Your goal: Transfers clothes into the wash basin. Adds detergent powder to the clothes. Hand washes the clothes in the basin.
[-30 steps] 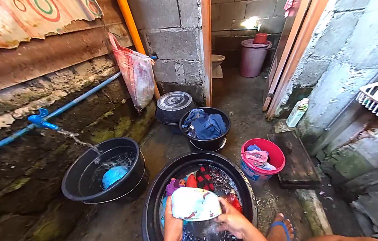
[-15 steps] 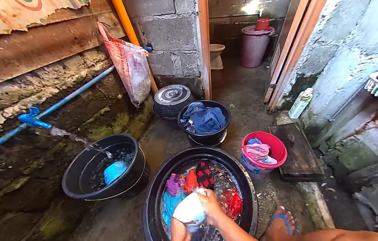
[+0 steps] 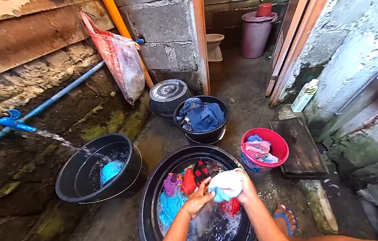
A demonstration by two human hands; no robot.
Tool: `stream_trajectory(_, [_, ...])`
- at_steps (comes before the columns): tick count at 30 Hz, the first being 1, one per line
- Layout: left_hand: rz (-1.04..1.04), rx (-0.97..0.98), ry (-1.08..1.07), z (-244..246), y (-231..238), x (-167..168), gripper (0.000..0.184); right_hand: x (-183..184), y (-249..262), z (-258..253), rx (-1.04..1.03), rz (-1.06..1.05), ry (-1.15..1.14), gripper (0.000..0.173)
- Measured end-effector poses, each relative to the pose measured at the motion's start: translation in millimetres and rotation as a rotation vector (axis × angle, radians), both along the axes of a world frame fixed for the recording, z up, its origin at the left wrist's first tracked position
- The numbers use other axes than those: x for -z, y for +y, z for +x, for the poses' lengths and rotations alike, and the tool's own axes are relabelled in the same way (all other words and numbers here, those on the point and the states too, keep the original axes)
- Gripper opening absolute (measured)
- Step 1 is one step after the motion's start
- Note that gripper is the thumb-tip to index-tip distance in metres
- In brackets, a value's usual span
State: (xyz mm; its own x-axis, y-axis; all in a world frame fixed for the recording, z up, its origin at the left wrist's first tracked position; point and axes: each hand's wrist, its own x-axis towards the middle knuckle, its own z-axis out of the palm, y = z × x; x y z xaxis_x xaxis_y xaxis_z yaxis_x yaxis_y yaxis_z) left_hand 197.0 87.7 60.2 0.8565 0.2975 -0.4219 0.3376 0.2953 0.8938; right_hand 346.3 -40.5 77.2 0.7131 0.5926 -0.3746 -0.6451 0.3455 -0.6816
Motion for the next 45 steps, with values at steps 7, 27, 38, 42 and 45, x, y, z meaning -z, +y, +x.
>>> stream_trajectory(7, [0.822,0.173,0.311,102,17,65,0.034,-40,-67,108,0.614,0.276,-0.069,0.04])
stream_trajectory(27, [0.441,-0.349,-0.22,68,1,-32,0.009,18,2,11,-0.355,-0.518,-0.896,0.025])
stream_trajectory(38, [0.381,-0.483,-0.734,5,-22,-168,0.018,-32,3,-41,-0.206,-0.413,-1.148,0.026])
stream_trajectory(42, [0.365,-0.587,-0.892,-28,-20,-195,0.023,-26,0,-51,-0.313,-0.236,-1.072,0.024])
stream_trajectory(45, [0.424,-0.644,-0.924,-56,-14,-193,0.023,-34,1,-55,-0.37,-0.261,-1.026,0.016])
